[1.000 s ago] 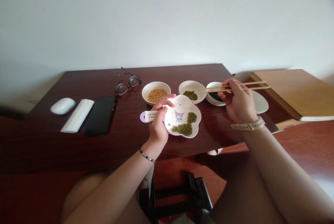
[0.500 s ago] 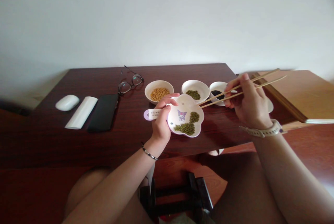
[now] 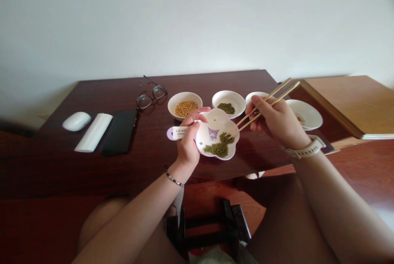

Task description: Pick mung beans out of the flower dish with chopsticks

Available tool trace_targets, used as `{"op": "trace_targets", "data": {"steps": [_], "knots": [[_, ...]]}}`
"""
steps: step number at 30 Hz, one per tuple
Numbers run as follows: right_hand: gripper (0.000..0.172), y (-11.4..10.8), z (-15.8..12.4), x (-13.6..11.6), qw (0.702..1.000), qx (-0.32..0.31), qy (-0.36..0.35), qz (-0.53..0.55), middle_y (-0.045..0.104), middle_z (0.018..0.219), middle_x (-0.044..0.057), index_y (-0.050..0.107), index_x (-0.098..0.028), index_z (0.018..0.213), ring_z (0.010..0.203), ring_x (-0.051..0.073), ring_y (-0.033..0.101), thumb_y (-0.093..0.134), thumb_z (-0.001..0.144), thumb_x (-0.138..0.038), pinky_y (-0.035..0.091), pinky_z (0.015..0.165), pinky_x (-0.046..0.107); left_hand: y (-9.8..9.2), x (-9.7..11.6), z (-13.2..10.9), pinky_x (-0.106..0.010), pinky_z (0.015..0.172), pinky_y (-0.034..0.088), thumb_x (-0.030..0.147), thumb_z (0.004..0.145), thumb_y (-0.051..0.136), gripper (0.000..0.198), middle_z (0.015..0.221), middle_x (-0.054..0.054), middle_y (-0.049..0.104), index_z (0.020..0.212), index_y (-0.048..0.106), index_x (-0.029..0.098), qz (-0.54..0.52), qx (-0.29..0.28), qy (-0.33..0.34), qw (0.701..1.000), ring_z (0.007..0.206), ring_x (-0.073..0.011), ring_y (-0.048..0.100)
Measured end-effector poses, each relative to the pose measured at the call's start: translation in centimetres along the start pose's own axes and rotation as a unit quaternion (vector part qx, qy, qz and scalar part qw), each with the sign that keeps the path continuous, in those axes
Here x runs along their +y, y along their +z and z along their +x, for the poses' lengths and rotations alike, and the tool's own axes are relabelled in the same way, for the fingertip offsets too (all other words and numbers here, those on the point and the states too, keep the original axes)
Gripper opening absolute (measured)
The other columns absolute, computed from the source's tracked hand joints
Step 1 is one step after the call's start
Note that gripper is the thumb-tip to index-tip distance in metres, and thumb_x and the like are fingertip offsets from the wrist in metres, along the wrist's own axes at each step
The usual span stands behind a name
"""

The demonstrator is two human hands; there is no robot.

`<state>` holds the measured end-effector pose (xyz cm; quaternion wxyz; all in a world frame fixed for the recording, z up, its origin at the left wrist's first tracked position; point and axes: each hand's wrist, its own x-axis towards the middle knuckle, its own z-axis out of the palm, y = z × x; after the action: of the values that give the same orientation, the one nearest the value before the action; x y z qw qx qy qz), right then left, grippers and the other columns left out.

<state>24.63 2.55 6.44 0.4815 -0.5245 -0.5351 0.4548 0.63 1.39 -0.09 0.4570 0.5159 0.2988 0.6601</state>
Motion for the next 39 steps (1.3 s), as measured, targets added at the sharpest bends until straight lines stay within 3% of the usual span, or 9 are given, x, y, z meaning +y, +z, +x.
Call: {"op": "trace_targets", "data": {"steps": [8,18,28,34,39], "knots": [[0.046,1.3,-0.4,2.7,0.99,-0.064,0.098,0.077,0.065,0.062,0.003,0.074,-0.019,0.079,0.049,0.011,0.056,0.074,0.098,-0.061,0.045,0.043,0.022,-0.1,0.1,0.0,-0.055,0.121,0.043,0.027,0.096,0.052,0.02,0.127,-0.006,0.079,0.088,0.07,0.025,0.014,0.015,0.006,1.0,0.133,-0.0323,0.066],[0.041,2.5,-2.0,3.9,0.98,-0.036,0.133,0.143,0.063,0.068,0.002,0.071,-0.022,0.079,0.053,0.011,0.053,0.077,0.096,-0.058,0.043,0.043,0.022,-0.2,0.0,0.0,-0.055,0.122,0.043,0.028,0.098,0.051,0.021,0.129,-0.006,0.077,0.089,0.069,0.026,0.027,0.012,0.016,0.999,0.134,-0.0318,0.065],[0.032,2.7,-1.8,3.8,0.96,-0.016,0.162,0.229,0.062,0.076,0.0,0.07,-0.019,0.082,0.056,0.006,0.049,0.082,0.095,-0.045,0.043,0.044,0.014,-0.1,0.2,0.0,-0.059,0.124,0.041,0.024,0.097,0.051,0.022,0.126,-0.005,0.079,0.088,0.071,0.026,0.028,0.017,0.014,0.999,0.136,-0.033,0.065],[0.027,1.8,-0.9,3.2,0.948,0.005,0.152,0.28,0.064,0.081,-0.001,0.07,-0.018,0.083,0.054,0.003,0.049,0.086,0.093,-0.038,0.045,0.043,0.01,-0.1,0.1,-0.1,-0.057,0.123,0.043,0.025,0.097,0.051,0.021,0.127,-0.005,0.079,0.088,0.07,0.026,0.024,0.015,0.006,1.0,0.136,-0.0327,0.065],[0.027,-0.2,1.3,2.7,0.952,0.052,0.075,0.293,0.064,0.076,-0.003,0.069,-0.018,0.082,0.054,0.003,0.054,0.087,0.092,-0.036,0.048,0.043,0.007,0.0,0.0,-0.1,-0.054,0.121,0.044,0.024,0.096,0.053,0.02,0.128,-0.006,0.079,0.089,0.071,0.025,0.001,0.013,0.006,1.0,0.135,-0.0328,0.065]]}}
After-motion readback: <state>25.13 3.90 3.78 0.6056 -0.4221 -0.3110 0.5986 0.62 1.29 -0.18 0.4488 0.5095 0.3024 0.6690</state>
